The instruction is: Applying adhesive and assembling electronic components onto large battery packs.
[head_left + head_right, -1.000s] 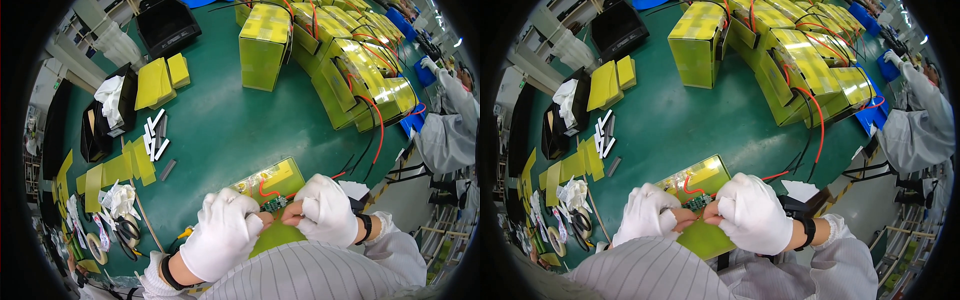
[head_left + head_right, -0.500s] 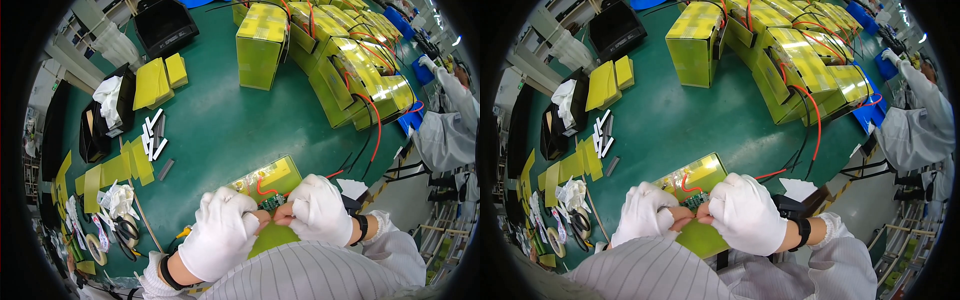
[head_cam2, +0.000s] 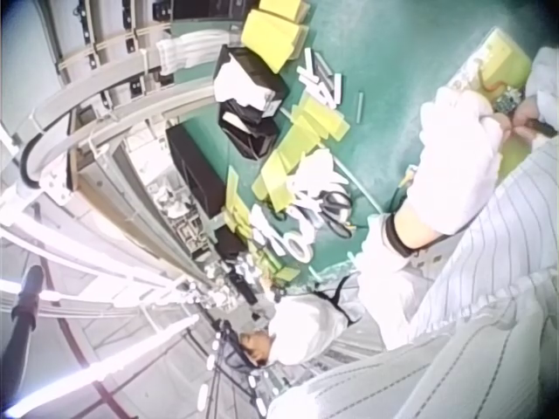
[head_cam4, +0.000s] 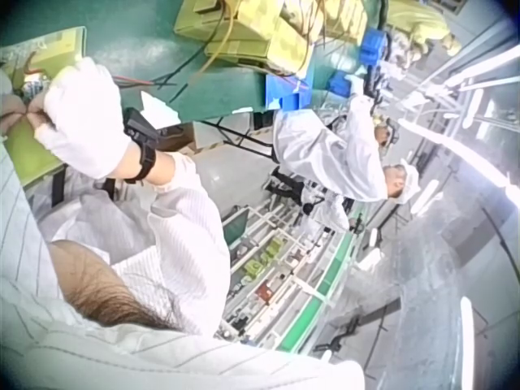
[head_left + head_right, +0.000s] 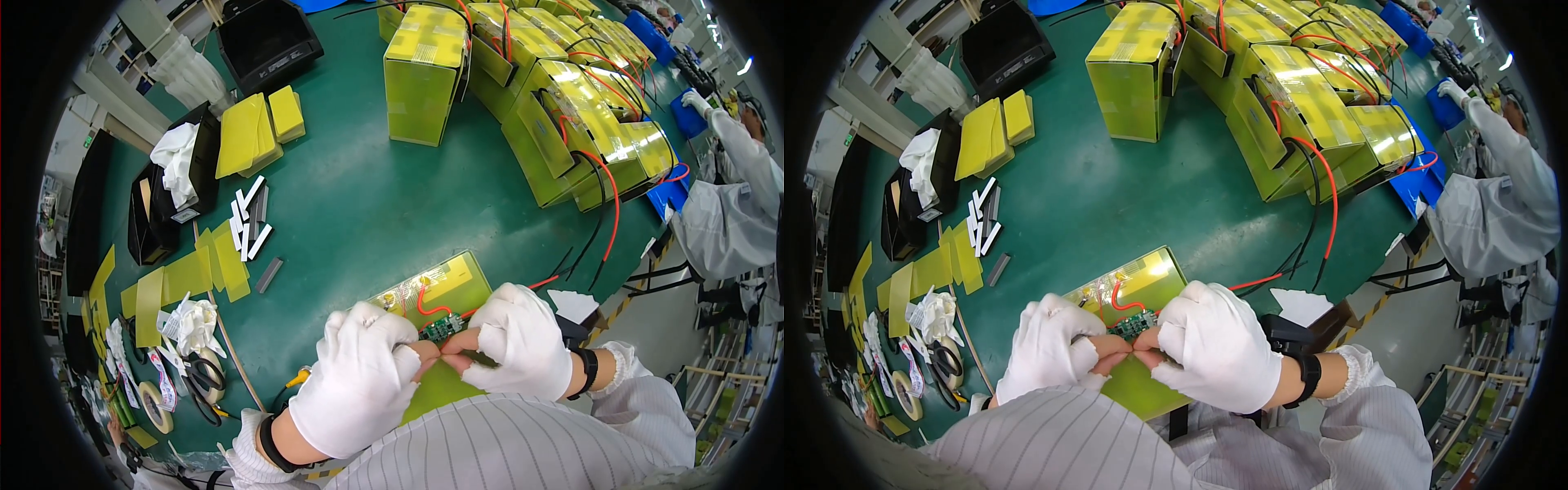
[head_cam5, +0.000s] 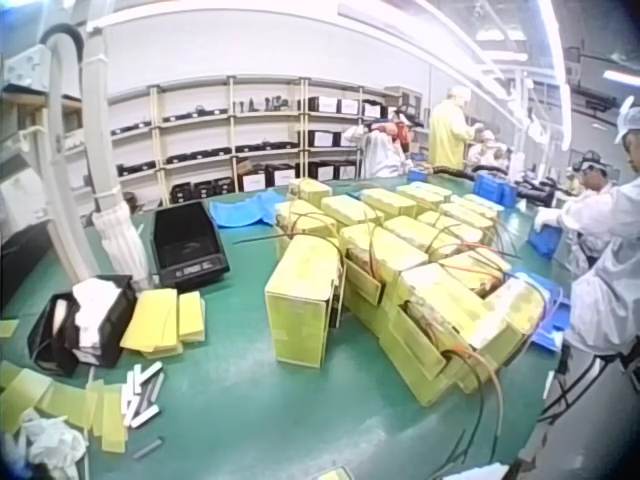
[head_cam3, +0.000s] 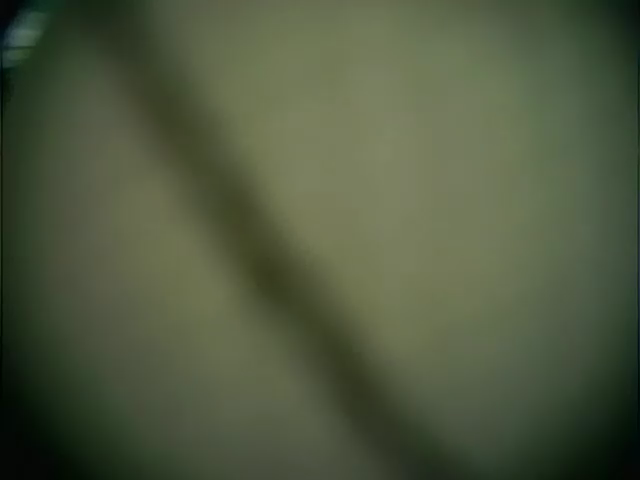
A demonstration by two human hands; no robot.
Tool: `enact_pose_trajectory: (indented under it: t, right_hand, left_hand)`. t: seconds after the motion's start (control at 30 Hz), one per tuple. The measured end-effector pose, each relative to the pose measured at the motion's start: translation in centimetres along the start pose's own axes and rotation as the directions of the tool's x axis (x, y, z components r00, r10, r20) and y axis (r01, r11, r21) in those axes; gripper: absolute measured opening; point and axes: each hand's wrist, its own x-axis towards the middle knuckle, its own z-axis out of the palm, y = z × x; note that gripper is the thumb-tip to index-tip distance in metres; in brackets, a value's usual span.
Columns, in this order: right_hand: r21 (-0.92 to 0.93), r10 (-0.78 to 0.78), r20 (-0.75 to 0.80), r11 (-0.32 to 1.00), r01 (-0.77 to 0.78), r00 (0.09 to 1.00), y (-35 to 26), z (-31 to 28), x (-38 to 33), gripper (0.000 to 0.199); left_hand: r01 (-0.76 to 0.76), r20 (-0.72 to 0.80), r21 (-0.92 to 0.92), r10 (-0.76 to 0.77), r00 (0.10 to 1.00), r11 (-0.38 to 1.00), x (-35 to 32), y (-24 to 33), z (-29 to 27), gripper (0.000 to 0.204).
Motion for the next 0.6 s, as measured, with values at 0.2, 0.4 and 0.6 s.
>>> enact_pose_trajectory:
  t: [0.2,0.4,0.6]
  right_hand:
    - [-0.014,-0.027,0.006,1.000,0.028,1.000,0.06,-0.05,-0.10,0.028]
    - [-0.107,-0.103,0.034,0.989,0.106,0.994,-0.21,-0.29,-0.04,0.026]
    - [-0.178,-0.145,0.007,0.973,0.144,0.989,-0.22,-0.05,-0.17,0.028]
  left_hand:
    - [-0.003,-0.008,0.021,0.003,1.000,1.000,0.01,0.05,0.00,0.016]
    - [-0.020,-0.037,0.030,0.021,0.999,0.999,-0.16,0.10,0.03,0.014]
    - [-0.021,-0.043,0.012,0.022,0.999,1.000,-0.20,0.13,0.10,0.013]
